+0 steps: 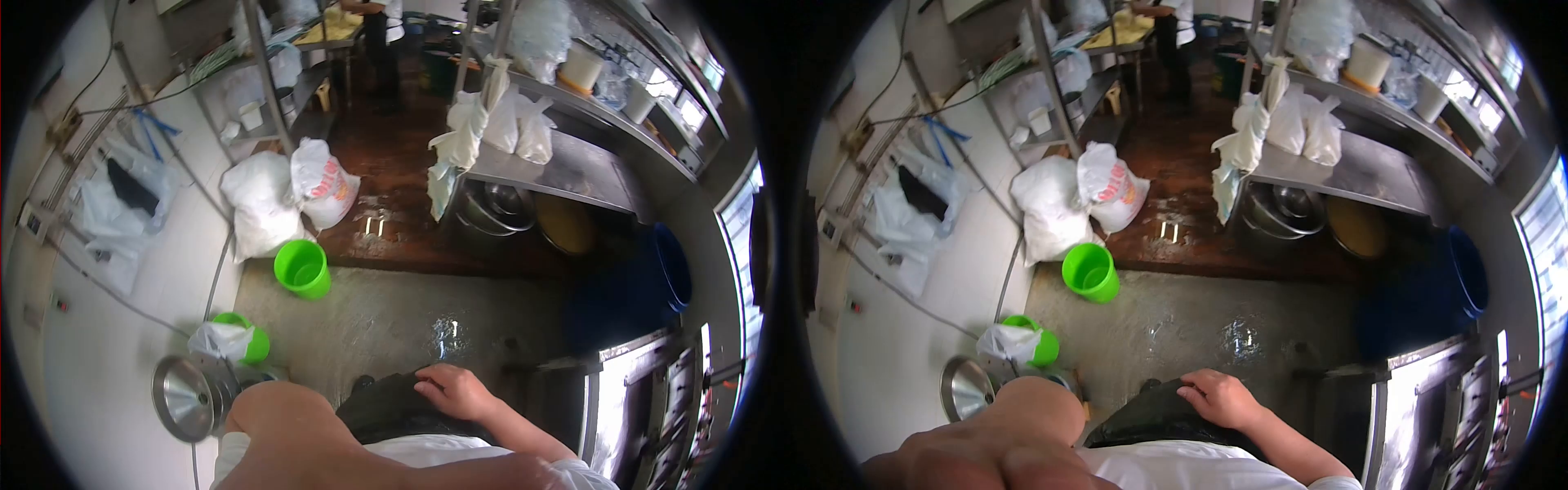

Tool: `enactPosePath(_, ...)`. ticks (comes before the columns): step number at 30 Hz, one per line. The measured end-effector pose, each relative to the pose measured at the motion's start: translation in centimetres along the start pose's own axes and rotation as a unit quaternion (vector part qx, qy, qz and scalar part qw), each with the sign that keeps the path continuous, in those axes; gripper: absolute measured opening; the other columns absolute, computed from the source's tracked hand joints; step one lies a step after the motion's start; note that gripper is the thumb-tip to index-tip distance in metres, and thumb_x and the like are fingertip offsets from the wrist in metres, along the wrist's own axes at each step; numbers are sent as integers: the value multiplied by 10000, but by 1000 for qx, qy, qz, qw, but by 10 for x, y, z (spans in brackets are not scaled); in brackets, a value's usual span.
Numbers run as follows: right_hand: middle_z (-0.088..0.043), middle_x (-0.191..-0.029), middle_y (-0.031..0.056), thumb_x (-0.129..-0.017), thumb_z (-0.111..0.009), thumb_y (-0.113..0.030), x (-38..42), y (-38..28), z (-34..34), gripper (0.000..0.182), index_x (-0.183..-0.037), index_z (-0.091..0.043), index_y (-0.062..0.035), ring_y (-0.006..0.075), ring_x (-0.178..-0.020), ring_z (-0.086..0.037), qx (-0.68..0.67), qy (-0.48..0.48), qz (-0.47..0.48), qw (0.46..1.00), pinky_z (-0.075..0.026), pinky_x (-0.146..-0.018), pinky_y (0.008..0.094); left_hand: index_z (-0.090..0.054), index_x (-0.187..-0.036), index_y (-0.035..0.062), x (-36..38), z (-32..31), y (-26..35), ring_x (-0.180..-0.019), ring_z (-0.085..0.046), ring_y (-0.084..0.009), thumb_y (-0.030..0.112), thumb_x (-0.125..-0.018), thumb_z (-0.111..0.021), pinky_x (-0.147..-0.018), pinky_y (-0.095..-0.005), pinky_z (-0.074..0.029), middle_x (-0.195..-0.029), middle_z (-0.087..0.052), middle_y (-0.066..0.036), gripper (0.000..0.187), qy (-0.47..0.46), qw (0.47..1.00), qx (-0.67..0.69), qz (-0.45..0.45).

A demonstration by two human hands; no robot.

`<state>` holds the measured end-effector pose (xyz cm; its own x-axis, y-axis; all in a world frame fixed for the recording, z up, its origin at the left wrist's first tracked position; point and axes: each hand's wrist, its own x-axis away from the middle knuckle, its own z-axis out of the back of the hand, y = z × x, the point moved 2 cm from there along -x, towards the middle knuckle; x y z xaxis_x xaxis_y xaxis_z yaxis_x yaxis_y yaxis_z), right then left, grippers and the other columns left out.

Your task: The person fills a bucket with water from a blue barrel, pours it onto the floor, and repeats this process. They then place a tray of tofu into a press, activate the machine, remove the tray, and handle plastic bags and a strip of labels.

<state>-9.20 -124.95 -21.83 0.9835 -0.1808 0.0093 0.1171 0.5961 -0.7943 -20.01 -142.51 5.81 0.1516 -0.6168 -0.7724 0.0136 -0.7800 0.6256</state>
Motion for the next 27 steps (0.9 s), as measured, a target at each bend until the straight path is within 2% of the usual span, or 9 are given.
enactPosePath(6, -750, -1071, 171, -1003, -722, -243, -24, -26, -31, 304, -1203, -724, -14, 342, -959, -744, 21, 47, -47, 998, -604, -847, 416, -647, -1242, 54, 8, 70, 4, -998, -633, -323, 488, -1076, -557, -863, -488, -508, -1190, -666, -134, 473, -95, 993, 62, -6)
enactPosePath(9, -745, -1065, 179, -994, -719, -265, -25, -42, -44, 315, -1188, -727, -18, 376, -953, -733, 18, 93, -95, 991, -603, -845, 439, -647, -1232, 54, 22, 88, -10, -985, -631, -316, 485, -1077, -558, -854, -480, -506, -1185, -664, -122, 467, -144, 986, 88, 11)
enactPosePath(12, -754, -1099, 176, -990, -722, -264, -14, -49, -61, 312, -1181, -731, -17, 367, -952, -743, 18, 143, -132, 981, -608, -833, 435, -647, -1221, 53, 39, 83, -43, -971, -629, -310, 483, -1077, -559, -845, -472, -504, -1180, -663, -110, 461, -194, 975, 99, 47)
enactPosePath(16, -758, -1132, 177, -992, -725, -255, 8, -51, -87, 301, -1171, -739, -13, 361, -985, -748, 12, 175, -206, 963, -608, -853, 429, -648, -1206, 53, 69, 35, -81, -954, -627, -301, 479, -1078, -561, -832, -461, -501, -1173, -661, -95, 454, -252, 957, 121, 80)
enactPosePath(21, -760, -1110, 181, -982, -742, -252, 21, -67, -91, 302, -1172, -741, -17, 370, -1022, -741, 3, 211, -283, 936, -600, -887, 432, -648, -1188, 52, 61, 11, -92, -931, -624, -291, 475, -1079, -563, -817, -448, -497, -1165, -659, -75, 446, -274, 935, 223, 20)
enactPosePath(22, -761, -1099, 181, -974, -746, -244, 2, -91, -75, 298, -1166, -743, -17, 370, -1023, -742, 9, 216, -275, 937, -600, -888, 430, -648, -1185, 52, 56, 9, -91, -927, -623, -289, 474, -1079, -563, -814, -445, -496, -1163, -658, -71, 444, -277, 927, 252, 3)
enactPosePath(23, -761, -1099, 181, -974, -746, -244, 6, -87, -74, 298, -1166, -743, -17, 370, -1023, -742, 6, 217, -270, 938, -600, -888, 430, -648, -1181, 51, 50, 7, -88, -922, -623, -286, 473, -1079, -563, -811, -442, -495, -1162, -658, -67, 442, -284, 917, 279, -16)
enactPosePath(25, -761, -1100, 180, -972, -741, -231, 34, -63, -90, 285, -1159, -745, -16, 368, -1022, -743, -8, 231, -276, 933, -600, -883, 427, -648, -1174, 51, 38, 1, -81, -913, -622, -282, 472, -1079, -564, -805, -437, -494, -1158, -657, -60, 439, -295, 891, 339, -57)
enactPosePath(27, -761, -1104, 180, -972, -739, -203, 49, -37, -100, 265, -1149, -746, -6, 355, -1004, -748, 50, 226, -209, 950, -604, -873, 419, -648, -1167, 51, 25, -4, -77, -904, -620, -278, 470, -1080, -565, -799, -431, -492, -1155, -656, -52, 436, -312, 856, 399, -100)
